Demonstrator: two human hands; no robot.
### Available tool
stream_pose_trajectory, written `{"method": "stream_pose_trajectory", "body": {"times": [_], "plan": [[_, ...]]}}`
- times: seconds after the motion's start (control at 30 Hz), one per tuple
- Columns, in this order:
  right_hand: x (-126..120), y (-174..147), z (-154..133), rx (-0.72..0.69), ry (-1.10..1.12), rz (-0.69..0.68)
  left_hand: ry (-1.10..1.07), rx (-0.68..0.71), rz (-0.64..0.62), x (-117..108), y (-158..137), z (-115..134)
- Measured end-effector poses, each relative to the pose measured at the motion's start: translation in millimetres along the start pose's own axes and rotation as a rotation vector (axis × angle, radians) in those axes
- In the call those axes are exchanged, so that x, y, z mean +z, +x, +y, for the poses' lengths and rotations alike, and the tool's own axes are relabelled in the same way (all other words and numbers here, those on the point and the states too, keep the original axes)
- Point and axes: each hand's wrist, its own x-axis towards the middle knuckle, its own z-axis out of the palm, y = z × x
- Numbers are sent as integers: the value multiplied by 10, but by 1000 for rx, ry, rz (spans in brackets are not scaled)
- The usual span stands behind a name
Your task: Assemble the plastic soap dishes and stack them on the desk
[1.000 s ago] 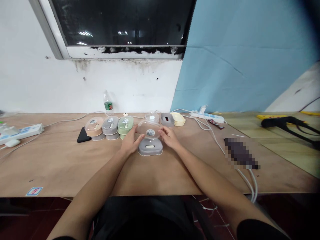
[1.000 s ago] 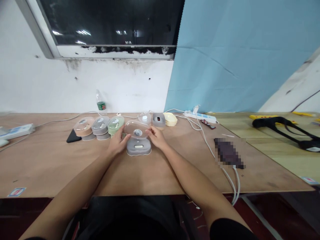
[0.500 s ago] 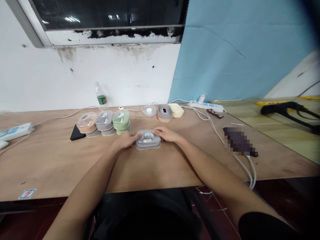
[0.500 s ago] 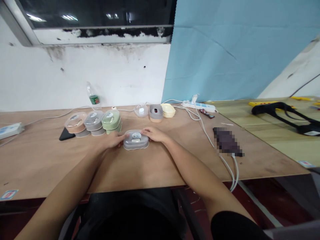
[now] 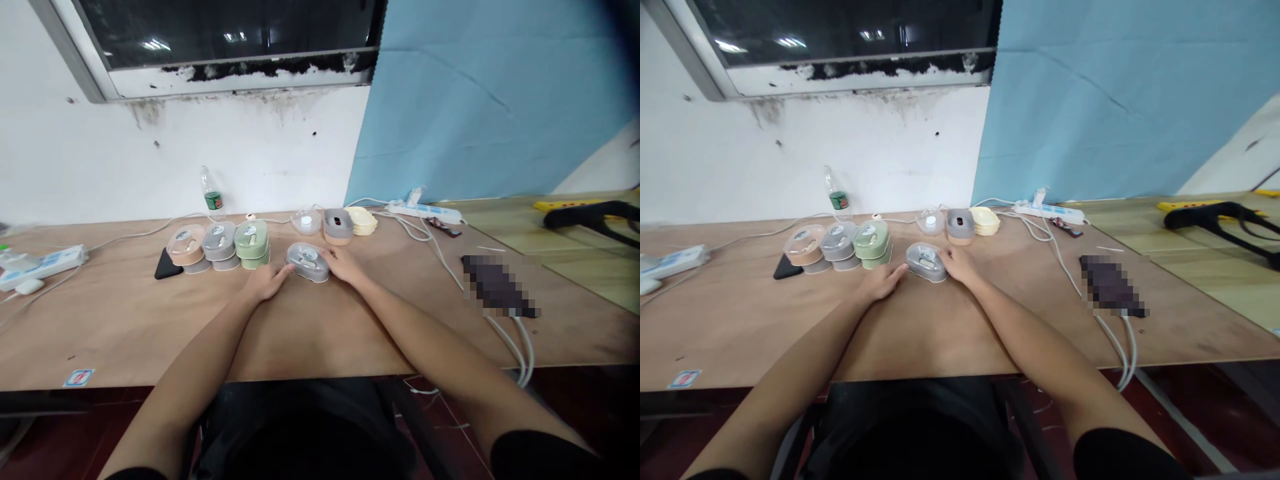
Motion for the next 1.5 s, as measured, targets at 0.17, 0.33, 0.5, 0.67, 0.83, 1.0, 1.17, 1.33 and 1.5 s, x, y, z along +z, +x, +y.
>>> {"method": "stream_pose_trajectory", "body": {"times": [0.17,0.33,0.5,0.67,0.83,1.0,1.17,1.33,1.5], "plan": [[127,-59,-50,56,153,-167,15,173,-71,20,-20,6],[200,-90,-59,37,314,-306,-69,142,-30,56,33,-40],[165,-91,-84,-41,279,-304,-38,-16,43,19,80,-98],[182,-127,-295,-333,71,-199,28,11,47,9,56,-92],[233,-120,-391,-323,-100,-184,27,80,34,56,40,-73],[303,-55,-255,-289,-117,-134,0,49,48,46,43,-81],[351,72,-100,-176,50,25,19,54,30,26,34,-67],[147,160,67,-121,144,211,22,54,30,36,29,-76],[-149,333,474,13,186,493,26,39,40,39,2,-57]]}}
